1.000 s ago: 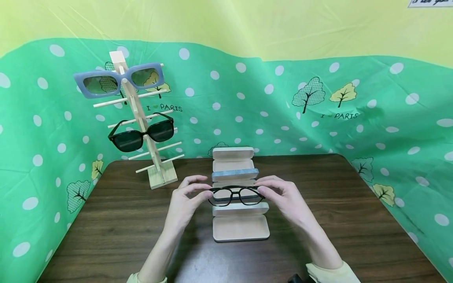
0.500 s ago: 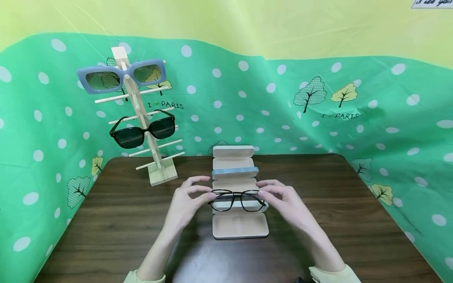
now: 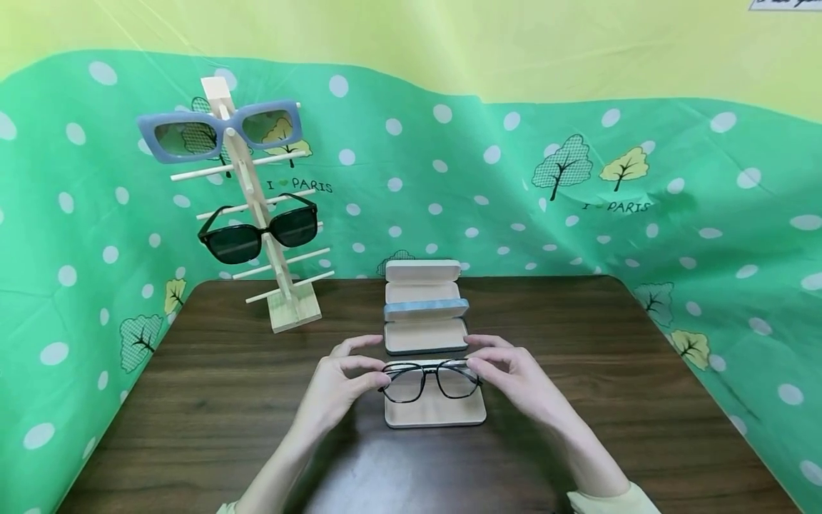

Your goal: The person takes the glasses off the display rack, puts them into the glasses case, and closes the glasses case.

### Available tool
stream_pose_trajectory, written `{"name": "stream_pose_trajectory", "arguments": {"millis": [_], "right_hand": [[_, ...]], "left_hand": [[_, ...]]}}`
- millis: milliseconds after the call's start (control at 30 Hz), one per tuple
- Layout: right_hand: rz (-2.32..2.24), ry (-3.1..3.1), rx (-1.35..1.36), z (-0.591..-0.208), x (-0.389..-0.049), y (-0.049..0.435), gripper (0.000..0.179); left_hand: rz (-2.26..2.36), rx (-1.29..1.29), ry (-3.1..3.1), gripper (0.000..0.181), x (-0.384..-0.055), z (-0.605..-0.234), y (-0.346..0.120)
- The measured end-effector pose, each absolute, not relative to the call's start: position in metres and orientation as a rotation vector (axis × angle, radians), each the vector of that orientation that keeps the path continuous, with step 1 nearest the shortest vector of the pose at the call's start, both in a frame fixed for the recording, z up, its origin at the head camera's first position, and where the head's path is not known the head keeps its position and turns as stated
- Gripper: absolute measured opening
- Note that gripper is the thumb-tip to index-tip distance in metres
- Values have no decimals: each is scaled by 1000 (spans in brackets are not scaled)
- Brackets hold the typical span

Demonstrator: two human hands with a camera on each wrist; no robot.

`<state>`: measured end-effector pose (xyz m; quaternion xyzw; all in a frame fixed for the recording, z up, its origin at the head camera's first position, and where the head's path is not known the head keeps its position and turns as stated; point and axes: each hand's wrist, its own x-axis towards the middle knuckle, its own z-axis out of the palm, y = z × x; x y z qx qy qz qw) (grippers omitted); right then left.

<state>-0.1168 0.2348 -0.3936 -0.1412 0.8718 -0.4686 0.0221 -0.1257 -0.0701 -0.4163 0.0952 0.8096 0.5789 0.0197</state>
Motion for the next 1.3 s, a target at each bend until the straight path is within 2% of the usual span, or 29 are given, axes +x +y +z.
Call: {"name": "stream_pose_trajectory", "arguments": {"millis": [633,933,1300], "right_hand": [[-1375,2681,-322,-416,-107,242,22],[-1321,2662,-420,-425,-108,247,21],[-1280,2664,-389,-434,-110,251,22]], "left_hand": [[1684,390,2522,8,-121,-439,-64],[1619,369,2638,7,-122,-453,-60],[1548,373,2696,7,-127,-461,-54]]}}
